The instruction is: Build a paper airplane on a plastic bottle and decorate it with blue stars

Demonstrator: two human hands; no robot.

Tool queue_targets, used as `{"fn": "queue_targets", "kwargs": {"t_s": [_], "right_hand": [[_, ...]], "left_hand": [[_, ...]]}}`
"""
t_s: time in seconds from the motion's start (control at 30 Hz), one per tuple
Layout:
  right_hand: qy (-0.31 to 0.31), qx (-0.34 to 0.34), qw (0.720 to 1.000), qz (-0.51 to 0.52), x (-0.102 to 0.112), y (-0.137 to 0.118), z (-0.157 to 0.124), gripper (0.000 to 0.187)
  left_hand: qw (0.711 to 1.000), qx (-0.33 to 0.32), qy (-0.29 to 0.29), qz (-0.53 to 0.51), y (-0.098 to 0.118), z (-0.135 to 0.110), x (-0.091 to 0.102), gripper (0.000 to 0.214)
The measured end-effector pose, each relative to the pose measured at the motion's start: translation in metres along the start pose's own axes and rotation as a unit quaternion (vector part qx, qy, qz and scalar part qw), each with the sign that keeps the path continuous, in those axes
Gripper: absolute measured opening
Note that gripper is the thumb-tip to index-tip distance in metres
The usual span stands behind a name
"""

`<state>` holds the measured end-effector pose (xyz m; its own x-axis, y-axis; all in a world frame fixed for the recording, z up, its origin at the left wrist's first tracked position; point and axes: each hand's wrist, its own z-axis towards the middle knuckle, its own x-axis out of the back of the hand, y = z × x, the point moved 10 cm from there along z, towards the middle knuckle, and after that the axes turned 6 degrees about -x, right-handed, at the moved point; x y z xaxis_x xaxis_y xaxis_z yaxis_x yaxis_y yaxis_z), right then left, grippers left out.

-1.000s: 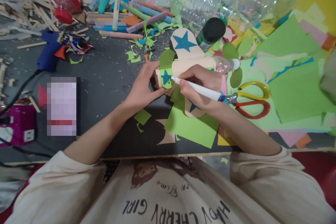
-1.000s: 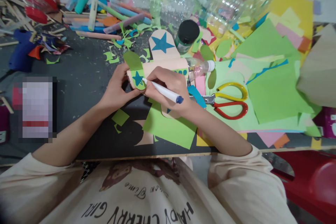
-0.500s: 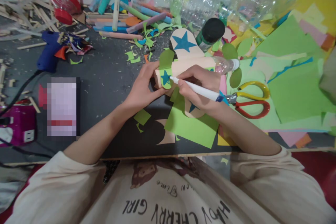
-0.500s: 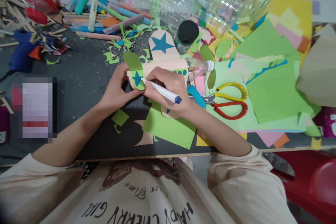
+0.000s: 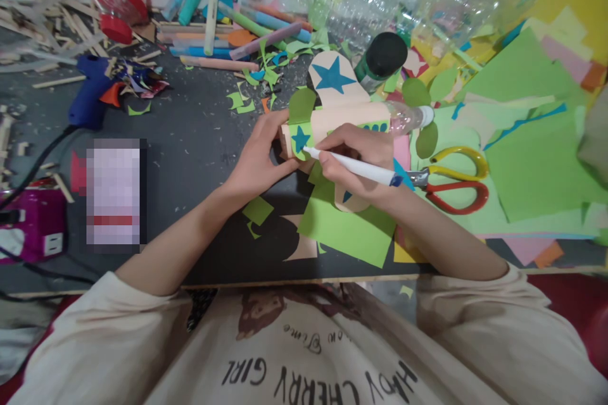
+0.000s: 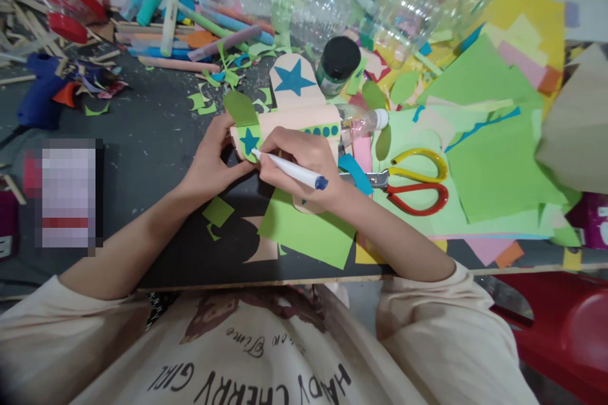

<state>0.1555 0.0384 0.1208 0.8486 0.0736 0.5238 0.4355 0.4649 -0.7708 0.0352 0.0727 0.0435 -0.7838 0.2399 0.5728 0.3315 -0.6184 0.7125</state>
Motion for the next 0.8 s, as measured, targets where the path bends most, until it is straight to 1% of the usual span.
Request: {"fn": "queue_targets", "kwargs": {"t_s": [0.2, 0.33, 0.43, 0.53, 0.7, 0.8], "right_hand": [[0.011, 0.001, 1.0, -0.026, -0.0012, -0.0006, -0.001, 0.013], [-0.001, 0.017, 0.999, -0.05, -0.0066, -0.0007, -0.0017, 0.017], [0.009, 0.031, 0.998, -0.044, -0.0029, -0.0048, -0.0013, 0.014], [0.023, 0.03, 0.998, -0.04, 0.0019, -0.0067, -0.0002, 0.01], [0.018, 0.047, 0.998, -0.035, -0.0015, -0.0071, -0.0013, 0.012], [0.013, 0.042, 0.998, -0.043, -0.005, -0.0037, -0.0018, 0.015]], "left_hand": [[1.0, 0.013, 0.002, 0.008, -0.0056, -0.0028, -0.0002, 0.065], [1.0, 0.003, 0.006, 0.021, -0.0043, -0.0026, 0.0003, 0.062], [1.0, 0.0, 0.005, 0.015, -0.0041, -0.0023, -0.0001, 0.063], [1.0, 0.008, 0.002, 0.012, -0.0058, -0.0027, -0.0002, 0.064], [1.0, 0.001, 0.007, 0.018, -0.0045, -0.0026, 0.001, 0.063], [1.0, -0.005, 0.005, 0.015, -0.0034, -0.0024, 0.0005, 0.063]]}}
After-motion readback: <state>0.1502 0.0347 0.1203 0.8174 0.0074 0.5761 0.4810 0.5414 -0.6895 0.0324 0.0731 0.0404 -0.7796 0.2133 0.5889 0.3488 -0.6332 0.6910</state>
